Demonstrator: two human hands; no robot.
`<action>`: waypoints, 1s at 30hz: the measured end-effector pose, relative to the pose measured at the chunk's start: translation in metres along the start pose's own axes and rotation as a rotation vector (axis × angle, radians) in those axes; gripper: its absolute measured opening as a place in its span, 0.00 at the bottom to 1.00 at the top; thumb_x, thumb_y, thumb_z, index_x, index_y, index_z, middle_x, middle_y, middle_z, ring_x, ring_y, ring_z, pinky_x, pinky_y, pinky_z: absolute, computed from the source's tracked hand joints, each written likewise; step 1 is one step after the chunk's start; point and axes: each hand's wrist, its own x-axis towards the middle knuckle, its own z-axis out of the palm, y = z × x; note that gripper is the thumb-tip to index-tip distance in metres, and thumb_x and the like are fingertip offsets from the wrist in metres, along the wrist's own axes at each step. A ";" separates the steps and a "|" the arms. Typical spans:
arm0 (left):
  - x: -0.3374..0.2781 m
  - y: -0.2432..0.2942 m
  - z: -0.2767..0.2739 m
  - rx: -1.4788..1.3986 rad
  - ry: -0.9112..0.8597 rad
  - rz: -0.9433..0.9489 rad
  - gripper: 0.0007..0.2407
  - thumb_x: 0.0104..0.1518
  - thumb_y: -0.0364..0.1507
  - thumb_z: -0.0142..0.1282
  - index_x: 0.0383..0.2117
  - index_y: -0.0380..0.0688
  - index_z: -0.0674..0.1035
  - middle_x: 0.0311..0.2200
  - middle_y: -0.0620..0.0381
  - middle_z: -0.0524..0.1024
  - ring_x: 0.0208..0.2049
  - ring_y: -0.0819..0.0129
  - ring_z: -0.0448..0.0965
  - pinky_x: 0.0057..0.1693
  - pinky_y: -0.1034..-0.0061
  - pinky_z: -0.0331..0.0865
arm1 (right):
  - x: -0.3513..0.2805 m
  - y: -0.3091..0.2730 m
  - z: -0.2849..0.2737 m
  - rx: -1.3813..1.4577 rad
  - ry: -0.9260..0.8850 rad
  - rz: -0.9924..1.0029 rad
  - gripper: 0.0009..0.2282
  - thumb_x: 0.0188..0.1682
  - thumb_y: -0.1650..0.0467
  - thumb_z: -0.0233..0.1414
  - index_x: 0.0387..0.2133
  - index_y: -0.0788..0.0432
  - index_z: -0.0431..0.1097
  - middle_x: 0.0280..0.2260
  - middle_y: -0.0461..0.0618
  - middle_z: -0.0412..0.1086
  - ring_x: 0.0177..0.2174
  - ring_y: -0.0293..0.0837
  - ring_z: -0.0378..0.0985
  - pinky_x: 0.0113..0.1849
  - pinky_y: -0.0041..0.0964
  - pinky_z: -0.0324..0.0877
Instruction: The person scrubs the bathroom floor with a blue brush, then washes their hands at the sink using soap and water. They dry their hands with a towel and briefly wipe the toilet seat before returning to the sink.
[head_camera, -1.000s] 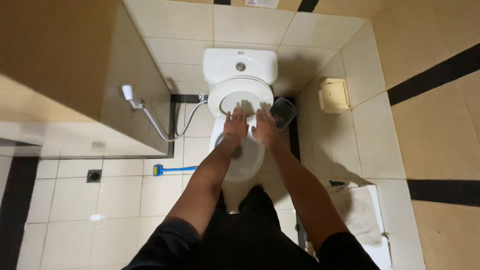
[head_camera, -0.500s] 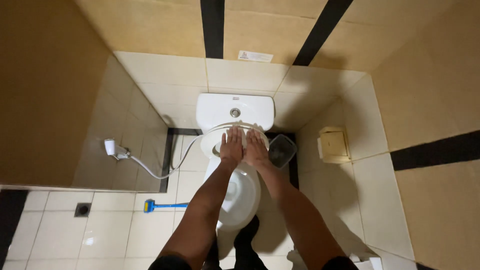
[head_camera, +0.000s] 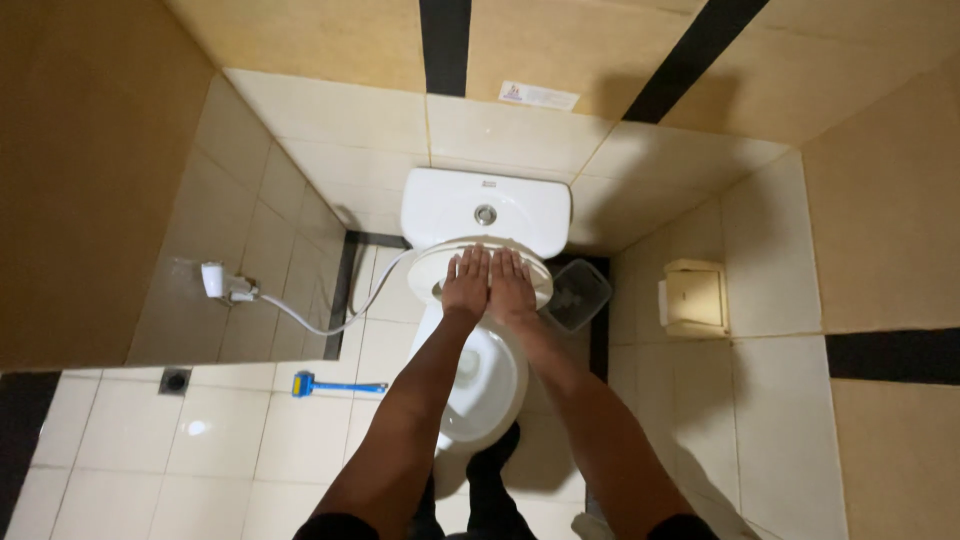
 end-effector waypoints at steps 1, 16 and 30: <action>0.000 0.001 0.013 0.007 0.099 0.012 0.29 0.64 0.37 0.45 0.72 0.46 0.53 0.75 0.55 0.43 0.75 0.61 0.39 0.74 0.57 0.35 | -0.001 0.005 0.011 -0.007 0.039 -0.016 0.39 0.47 0.61 0.53 0.70 0.62 0.41 0.71 0.59 0.41 0.70 0.55 0.38 0.66 0.52 0.37; -0.069 0.004 0.021 0.054 0.289 0.152 0.23 0.63 0.29 0.43 0.65 0.36 0.66 0.68 0.43 0.62 0.70 0.51 0.59 0.73 0.59 0.50 | -0.063 -0.003 0.053 -0.114 0.559 -0.140 0.20 0.51 0.71 0.47 0.57 0.63 0.70 0.59 0.59 0.68 0.59 0.55 0.68 0.61 0.48 0.60; -0.161 0.001 0.080 -0.027 0.329 0.319 0.18 0.58 0.26 0.47 0.56 0.35 0.75 0.62 0.43 0.70 0.64 0.53 0.69 0.68 0.61 0.60 | -0.156 -0.004 0.107 -0.084 0.583 -0.181 0.11 0.48 0.71 0.51 0.41 0.56 0.77 0.45 0.51 0.78 0.45 0.50 0.80 0.43 0.44 0.76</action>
